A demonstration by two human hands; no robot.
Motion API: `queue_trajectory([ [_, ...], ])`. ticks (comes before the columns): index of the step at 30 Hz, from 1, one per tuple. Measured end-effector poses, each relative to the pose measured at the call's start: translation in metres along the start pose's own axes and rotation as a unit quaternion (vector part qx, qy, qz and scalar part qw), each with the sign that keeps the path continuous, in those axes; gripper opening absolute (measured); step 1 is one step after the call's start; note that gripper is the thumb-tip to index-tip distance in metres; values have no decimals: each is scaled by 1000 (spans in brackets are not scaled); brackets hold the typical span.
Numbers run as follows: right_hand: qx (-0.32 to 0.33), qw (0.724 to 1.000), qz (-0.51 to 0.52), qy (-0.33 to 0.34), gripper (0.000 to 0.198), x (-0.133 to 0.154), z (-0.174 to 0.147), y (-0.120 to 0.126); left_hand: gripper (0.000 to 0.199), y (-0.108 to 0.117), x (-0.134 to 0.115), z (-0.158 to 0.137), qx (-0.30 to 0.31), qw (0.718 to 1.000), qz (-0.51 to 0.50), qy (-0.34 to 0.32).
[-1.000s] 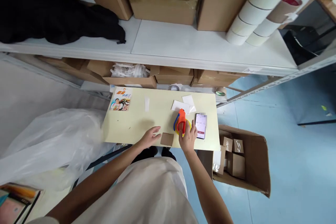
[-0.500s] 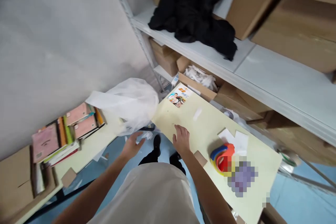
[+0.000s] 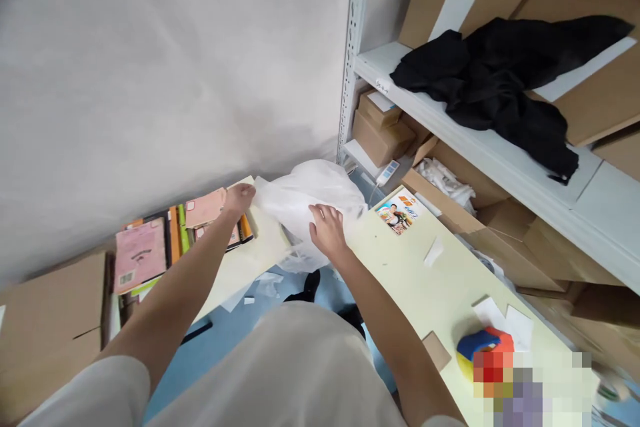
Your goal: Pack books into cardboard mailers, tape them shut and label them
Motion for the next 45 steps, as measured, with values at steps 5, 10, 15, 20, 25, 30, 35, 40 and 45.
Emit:
queue_trajectory([
  [5,-30,999,4,28,66,49,41,33,22,29,-49,-28,-20,977,22,-212],
  [10,-58,989,-63,124,67,102,62,101,22,64,-141,-71,-6,879,47,-475],
  [15,-165,982,-72,62,36,86,42,177,52,91,-189,-84,-92,886,-33,-454],
  [20,-313,950,-13,-5,25,44,-17,246,122,51,-191,-75,-34,912,-180,-368],
  [25,-435,892,55,-106,31,-7,-89,295,105,-35,-205,-84,249,859,-198,-401],
  [30,-583,783,152,-156,23,-68,-188,327,33,-66,-224,-89,370,811,-70,-449],
  [35,-638,699,146,-289,20,-125,-296,291,27,-78,-271,-71,322,803,16,-501],
  [40,-529,693,86,-482,42,-172,-363,175,30,-136,-324,-82,195,808,196,-520],
  [45,-399,688,34,-605,26,-196,-386,61,34,-217,-335,-117,170,762,321,-536],
])
Point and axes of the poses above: each hand's wrist, its own z-axis towards the middle knuckle, its own y-axis out of the back of the hand, x = y × z, the point moved 6 cm from there along z, towards the middle knuckle, and after that the axes turned 7 degrees about x, right-handed, at the moved point
